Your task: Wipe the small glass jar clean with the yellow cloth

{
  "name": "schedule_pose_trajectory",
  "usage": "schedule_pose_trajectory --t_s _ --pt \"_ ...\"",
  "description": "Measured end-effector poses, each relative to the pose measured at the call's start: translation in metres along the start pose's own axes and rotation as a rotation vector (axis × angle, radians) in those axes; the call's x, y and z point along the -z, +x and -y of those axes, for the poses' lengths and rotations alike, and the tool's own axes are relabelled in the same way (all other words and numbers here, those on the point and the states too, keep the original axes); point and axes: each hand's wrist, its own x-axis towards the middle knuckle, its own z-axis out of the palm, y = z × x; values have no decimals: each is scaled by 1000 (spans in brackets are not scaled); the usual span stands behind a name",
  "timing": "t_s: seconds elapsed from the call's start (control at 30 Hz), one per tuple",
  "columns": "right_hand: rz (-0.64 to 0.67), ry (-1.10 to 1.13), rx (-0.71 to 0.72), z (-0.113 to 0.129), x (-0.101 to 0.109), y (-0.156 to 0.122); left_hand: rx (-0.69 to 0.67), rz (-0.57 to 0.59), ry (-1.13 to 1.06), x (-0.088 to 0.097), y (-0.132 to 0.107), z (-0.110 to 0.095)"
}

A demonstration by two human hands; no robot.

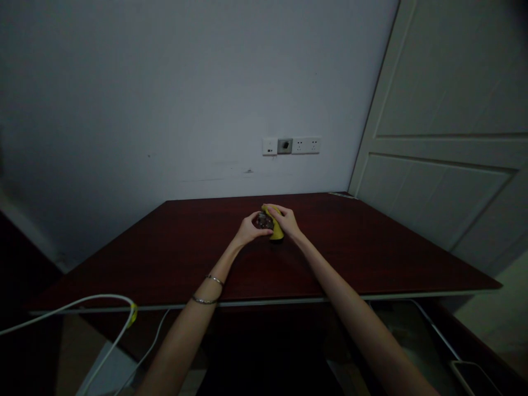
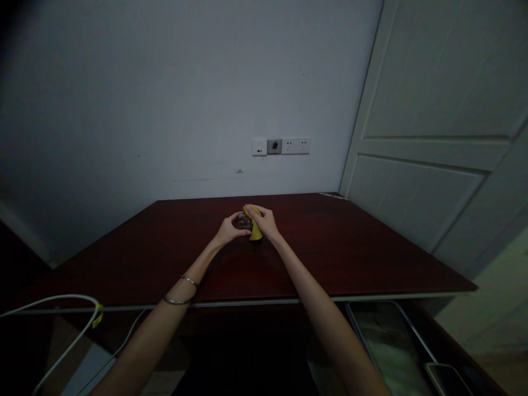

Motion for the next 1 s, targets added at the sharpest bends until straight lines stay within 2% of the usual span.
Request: schedule_pose_trajectory --t_s 0.07,0.23,0.3,0.4,0.57,0.67,0.77,0.87,0.93,1.0 --pt "-13 -8 5 -1 -1 0 4 -9 30 0 0 0" --pt "69 -139 265 8 -5 -19 -17 -35 34 2 4 11" --pt "104 -185 312 11 -6 -22 -34 -33 38 2 5 14" --pt "73 -178 252 8 -5 -15 -39 -13 58 2 4 14" --pt "9 -120 -5 -3 -2 4 -38 24 96 0 0 8" --pt "53 -189 92 0 1 -1 -47 25 136 -1 0 8" --pt "197 -312 303 11 3 -14 -16 -3 139 0 2 13" --pt "317 -408 394 17 3 -19 23 -55 141 -1 4 18" --pt "278 -440 378 16 1 -15 29 -66 177 -1 4 20" --pt "160 -454 326 12 -1 -8 28 -63 214 -1 4 19"
